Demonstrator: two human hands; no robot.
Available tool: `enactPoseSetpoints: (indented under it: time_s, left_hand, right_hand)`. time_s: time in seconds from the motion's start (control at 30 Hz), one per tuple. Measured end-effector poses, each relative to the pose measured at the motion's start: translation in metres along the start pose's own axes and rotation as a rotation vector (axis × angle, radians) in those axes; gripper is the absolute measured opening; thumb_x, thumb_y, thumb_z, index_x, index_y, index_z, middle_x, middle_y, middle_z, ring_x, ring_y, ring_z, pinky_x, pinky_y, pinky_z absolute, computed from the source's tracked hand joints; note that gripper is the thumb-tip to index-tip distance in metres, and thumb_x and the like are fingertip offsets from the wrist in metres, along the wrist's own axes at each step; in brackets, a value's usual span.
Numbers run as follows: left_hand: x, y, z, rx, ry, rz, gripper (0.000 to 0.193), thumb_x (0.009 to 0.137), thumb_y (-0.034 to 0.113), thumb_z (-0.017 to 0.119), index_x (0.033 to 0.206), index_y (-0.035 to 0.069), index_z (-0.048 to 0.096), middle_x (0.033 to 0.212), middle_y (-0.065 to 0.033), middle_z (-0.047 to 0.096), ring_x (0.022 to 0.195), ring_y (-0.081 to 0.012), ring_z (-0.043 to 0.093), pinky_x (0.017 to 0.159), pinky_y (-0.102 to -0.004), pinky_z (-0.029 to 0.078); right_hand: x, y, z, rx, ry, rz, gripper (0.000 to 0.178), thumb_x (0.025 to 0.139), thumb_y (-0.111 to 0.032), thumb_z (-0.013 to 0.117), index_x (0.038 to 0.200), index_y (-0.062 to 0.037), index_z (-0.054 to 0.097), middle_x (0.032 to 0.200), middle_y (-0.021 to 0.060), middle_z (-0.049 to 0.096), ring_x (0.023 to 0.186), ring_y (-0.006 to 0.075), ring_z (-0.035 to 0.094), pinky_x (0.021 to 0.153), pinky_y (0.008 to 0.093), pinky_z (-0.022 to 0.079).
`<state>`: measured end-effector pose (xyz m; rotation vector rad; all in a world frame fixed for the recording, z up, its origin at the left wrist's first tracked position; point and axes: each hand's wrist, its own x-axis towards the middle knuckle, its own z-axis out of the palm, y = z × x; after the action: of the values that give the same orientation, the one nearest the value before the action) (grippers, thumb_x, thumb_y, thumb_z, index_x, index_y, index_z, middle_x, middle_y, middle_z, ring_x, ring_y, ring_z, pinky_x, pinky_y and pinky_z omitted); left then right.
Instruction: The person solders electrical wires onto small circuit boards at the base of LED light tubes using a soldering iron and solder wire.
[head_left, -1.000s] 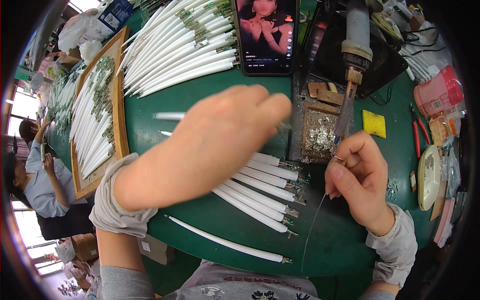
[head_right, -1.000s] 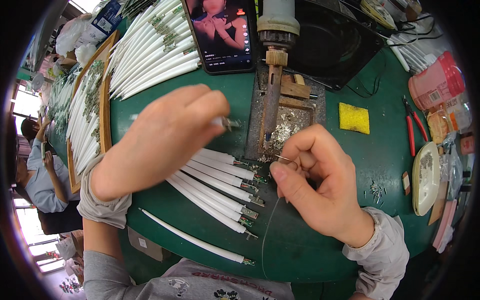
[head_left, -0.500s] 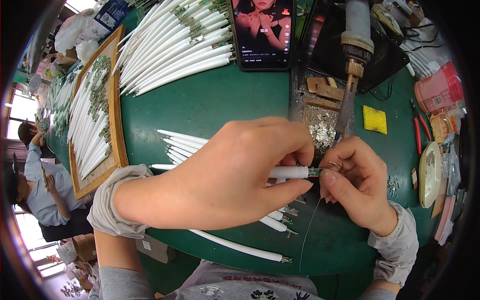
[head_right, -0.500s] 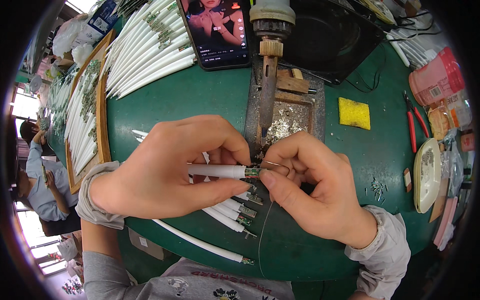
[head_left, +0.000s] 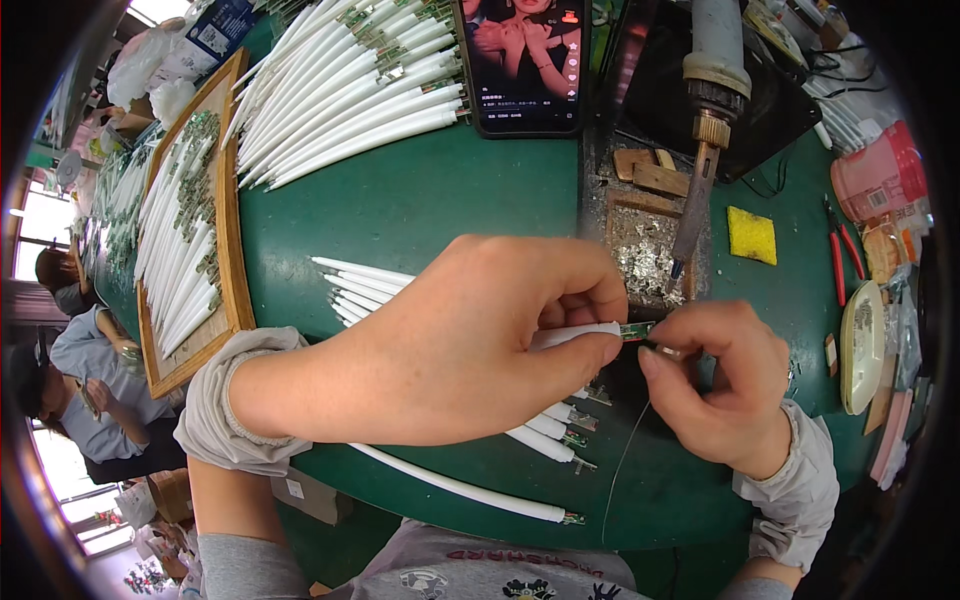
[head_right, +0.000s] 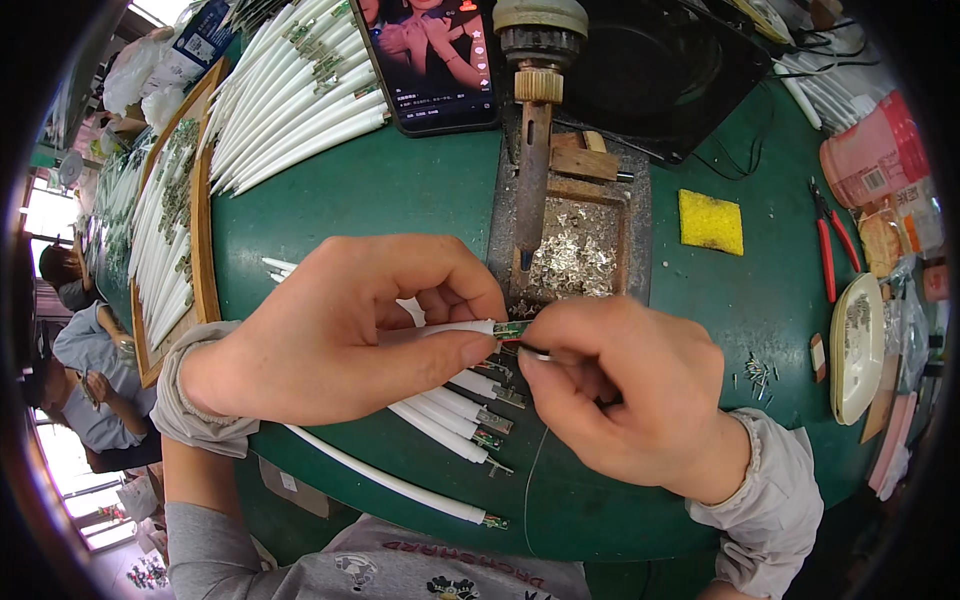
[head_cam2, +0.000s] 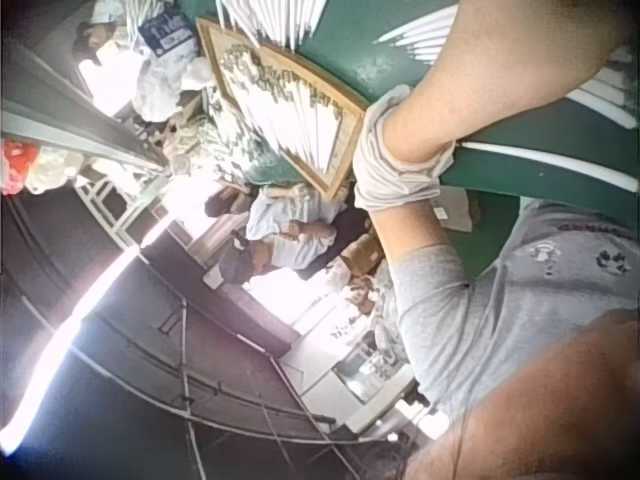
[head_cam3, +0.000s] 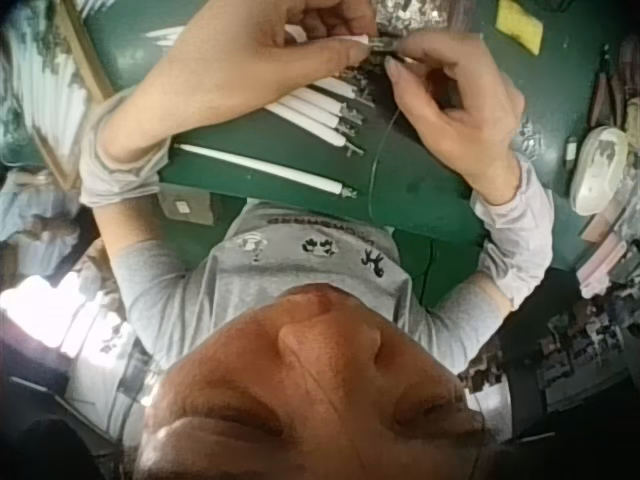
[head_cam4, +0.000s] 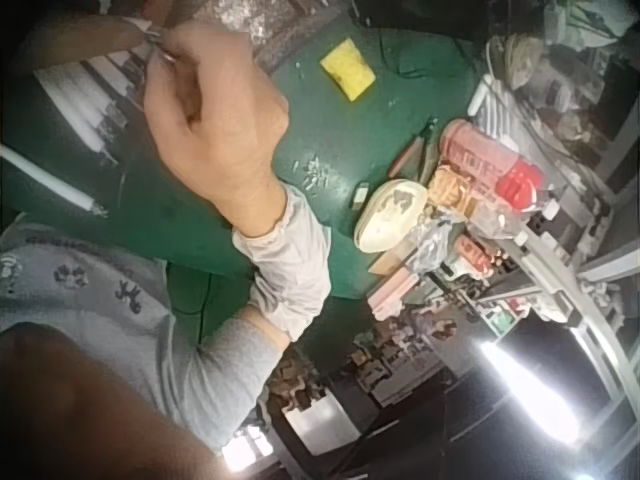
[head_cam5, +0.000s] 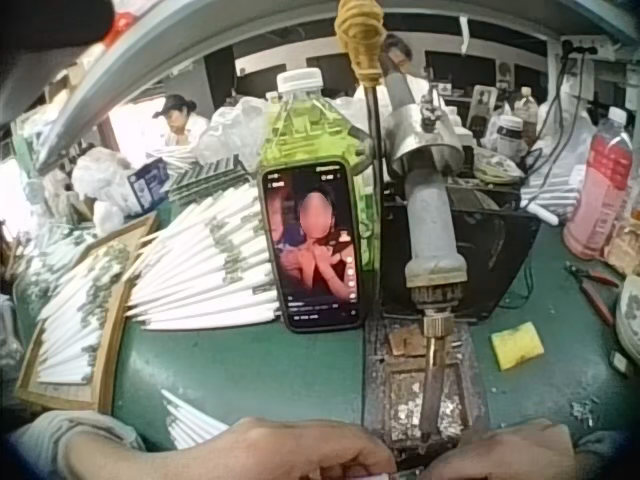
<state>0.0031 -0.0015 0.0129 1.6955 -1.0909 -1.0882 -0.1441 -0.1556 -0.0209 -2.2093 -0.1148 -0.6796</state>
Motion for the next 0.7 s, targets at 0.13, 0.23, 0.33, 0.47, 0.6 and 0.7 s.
enactPoseSetpoints:
  time_s: [0.13, 0.23, 0.33, 0.47, 0.6, 0.7]
  left_hand:
    - [-0.001, 0.002, 0.000, -0.111, -0.037, -0.080, 0.014, 0.086, 0.004, 0.063, 0.099, -0.001, 0.060, 0.087, -0.0008, 0.057, 0.080, -0.0056, 0.050, 0.066, -0.0196, 0.045]
    - [-0.001, 0.003, 0.000, -0.124, -0.045, -0.111, 0.014, 0.086, 0.003, 0.063, 0.099, -0.001, 0.060, 0.087, -0.0009, 0.056, 0.080, -0.0055, 0.050, 0.066, -0.0194, 0.045]
    - [0.000, 0.001, 0.001, -0.091, -0.032, -0.074, 0.014, 0.086, 0.003, 0.063, 0.098, -0.002, 0.060, 0.086, -0.0008, 0.056, 0.079, -0.0056, 0.050, 0.065, -0.0194, 0.045]
    - [0.000, 0.003, 0.001, 0.025, -0.003, -0.013, 0.014, 0.084, 0.001, 0.064, 0.098, -0.002, 0.060, 0.086, -0.0009, 0.056, 0.077, -0.0056, 0.050, 0.061, -0.0199, 0.045]
    - [-0.002, -0.001, 0.004, -0.024, 0.041, 0.005, 0.014, 0.083, 0.001, 0.065, 0.096, -0.002, 0.061, 0.084, -0.0019, 0.057, 0.075, -0.0066, 0.050, 0.058, -0.0208, 0.045]
    - [-0.002, -0.002, 0.006, 0.105, 0.063, 0.092, 0.013, 0.082, 0.002, 0.066, 0.093, -0.001, 0.062, 0.082, -0.0035, 0.058, 0.073, -0.0084, 0.053, 0.059, -0.0224, 0.046]
  right_hand:
    - [-0.002, 0.007, 0.005, -0.125, 0.028, -0.126, 0.021, 0.066, 0.003, 0.072, 0.084, -0.0015, 0.063, 0.062, 0.0037, 0.054, 0.047, 0.0154, 0.051, 0.040, 0.0260, 0.038]
    - [-0.001, 0.012, 0.002, -0.251, 0.019, -0.314, 0.027, 0.061, 0.001, 0.074, 0.086, -0.0020, 0.063, 0.062, 0.0030, 0.053, 0.047, 0.0184, 0.051, 0.039, 0.0274, 0.038]
    - [-0.001, 0.010, 0.000, -0.298, -0.013, -0.318, 0.029, 0.059, 0.001, 0.074, 0.086, -0.0021, 0.063, 0.062, 0.0027, 0.053, 0.047, 0.0178, 0.051, 0.039, 0.0276, 0.038]
    - [-0.002, 0.005, 0.000, -0.136, -0.027, -0.168, 0.027, 0.061, 0.001, 0.074, 0.086, -0.0013, 0.062, 0.061, 0.0041, 0.053, 0.048, 0.0184, 0.053, 0.040, 0.0286, 0.039]
    - [0.000, 0.005, 0.003, -0.112, 0.019, -0.123, 0.025, 0.063, 0.002, 0.074, 0.086, -0.0009, 0.062, 0.061, 0.0054, 0.053, 0.048, 0.0194, 0.054, 0.042, 0.0293, 0.040]
    - [0.001, 0.005, 0.001, -0.200, -0.021, -0.185, 0.024, 0.063, 0.003, 0.072, 0.085, -0.0011, 0.062, 0.061, 0.0054, 0.054, 0.048, 0.0198, 0.053, 0.042, 0.0297, 0.041]
